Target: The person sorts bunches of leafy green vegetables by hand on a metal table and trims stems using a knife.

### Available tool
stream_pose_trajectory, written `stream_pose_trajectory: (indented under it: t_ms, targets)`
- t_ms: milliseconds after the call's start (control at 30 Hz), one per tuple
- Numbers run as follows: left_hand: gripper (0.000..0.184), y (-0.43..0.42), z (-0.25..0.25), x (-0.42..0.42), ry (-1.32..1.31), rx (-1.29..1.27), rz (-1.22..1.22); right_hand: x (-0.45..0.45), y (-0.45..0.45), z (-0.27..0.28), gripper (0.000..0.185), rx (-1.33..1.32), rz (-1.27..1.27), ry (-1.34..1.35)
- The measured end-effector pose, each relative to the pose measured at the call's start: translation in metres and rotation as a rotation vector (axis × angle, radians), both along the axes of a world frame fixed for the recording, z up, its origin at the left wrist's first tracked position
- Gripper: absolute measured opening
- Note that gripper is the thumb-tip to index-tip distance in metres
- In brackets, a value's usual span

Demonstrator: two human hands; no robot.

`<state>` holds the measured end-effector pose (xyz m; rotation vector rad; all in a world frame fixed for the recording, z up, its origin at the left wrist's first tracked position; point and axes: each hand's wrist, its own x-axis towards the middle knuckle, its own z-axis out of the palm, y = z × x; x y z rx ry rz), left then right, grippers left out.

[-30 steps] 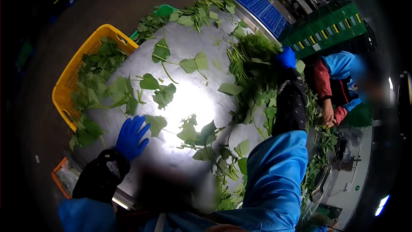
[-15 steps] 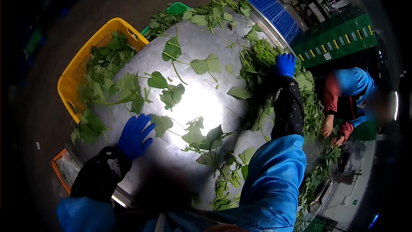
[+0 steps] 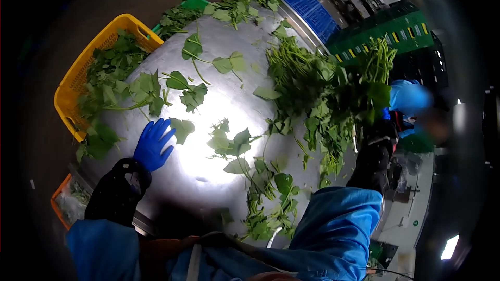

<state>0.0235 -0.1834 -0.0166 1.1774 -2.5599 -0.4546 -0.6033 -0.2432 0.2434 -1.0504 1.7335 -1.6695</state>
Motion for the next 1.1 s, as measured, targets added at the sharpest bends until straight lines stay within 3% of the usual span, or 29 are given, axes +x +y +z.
stream_pose_trajectory:
  t_ms: [133,400,467,500,533,567,600,667,700,733,767,833,867,900,933,967,1100]
  targets:
    - [0.048,0.003,-0.003,0.0,0.037,-0.006,-0.008,0.042,0.1,0.028,0.049,-0.077,-0.005,-0.154]
    - [0.044,0.011,-0.02,0.005,0.183,-0.141,-0.012,0.191,0.281,0.003,0.048,-0.147,-0.03,-0.341]
    - [0.046,0.016,-0.047,-0.013,0.486,-0.135,0.215,0.226,0.312,-0.01,0.048,-0.144,-0.012,-0.378]
    - [0.049,0.029,0.002,-0.025,0.754,-0.051,0.164,0.242,0.326,-0.017,0.048,-0.135,-0.005,-0.394]
    - [0.051,0.046,0.05,-0.034,0.852,0.101,0.055,0.257,0.341,-0.026,0.048,-0.126,0.0,-0.411]
    - [0.052,0.065,0.092,-0.042,0.993,0.374,-0.116,0.269,0.355,-0.034,0.048,-0.113,0.004,-0.427]
    - [0.05,0.082,0.121,-0.05,0.96,0.389,-0.277,0.282,0.369,-0.044,0.047,-0.108,0.009,-0.443]
    - [0.046,0.119,0.163,-0.062,0.922,1.227,-0.459,0.305,0.391,-0.062,0.047,-0.091,0.021,-0.475]
    - [0.049,0.13,0.149,-0.073,0.897,1.252,-0.7,0.314,0.4,-0.071,0.047,-0.088,0.031,-0.491]
    - [0.05,0.15,0.159,-0.078,0.877,1.302,-0.76,0.323,0.408,-0.078,0.047,-0.086,0.043,-0.497]
    - [0.049,0.165,0.172,-0.076,0.567,1.285,-0.738,0.331,0.416,-0.085,0.047,-0.09,0.052,-0.506]
    - [0.041,0.192,0.162,-0.083,0.485,1.011,-0.848,0.342,0.433,-0.097,0.047,-0.099,0.057,-0.519]
    - [0.035,0.203,0.161,-0.09,0.709,0.76,-0.978,0.345,0.439,-0.103,0.046,-0.11,0.053,-0.53]
    - [0.025,0.204,0.161,-0.082,0.337,0.981,-0.828,0.352,0.445,-0.11,0.046,-0.114,0.06,-0.527]
    - [0.027,0.211,0.191,-0.069,0.223,1.193,-0.602,0.356,0.447,-0.116,0.046,-0.122,0.065,-0.516]
    - [0.029,0.206,0.166,-0.073,0.126,1.121,-0.565,0.36,0.451,-0.124,0.046,-0.126,0.065,-0.487]
    - [0.028,0.195,0.172,-0.061,0.257,1.191,-0.534,0.371,0.464,-0.138,0.046,-0.18,0.008,-0.39]
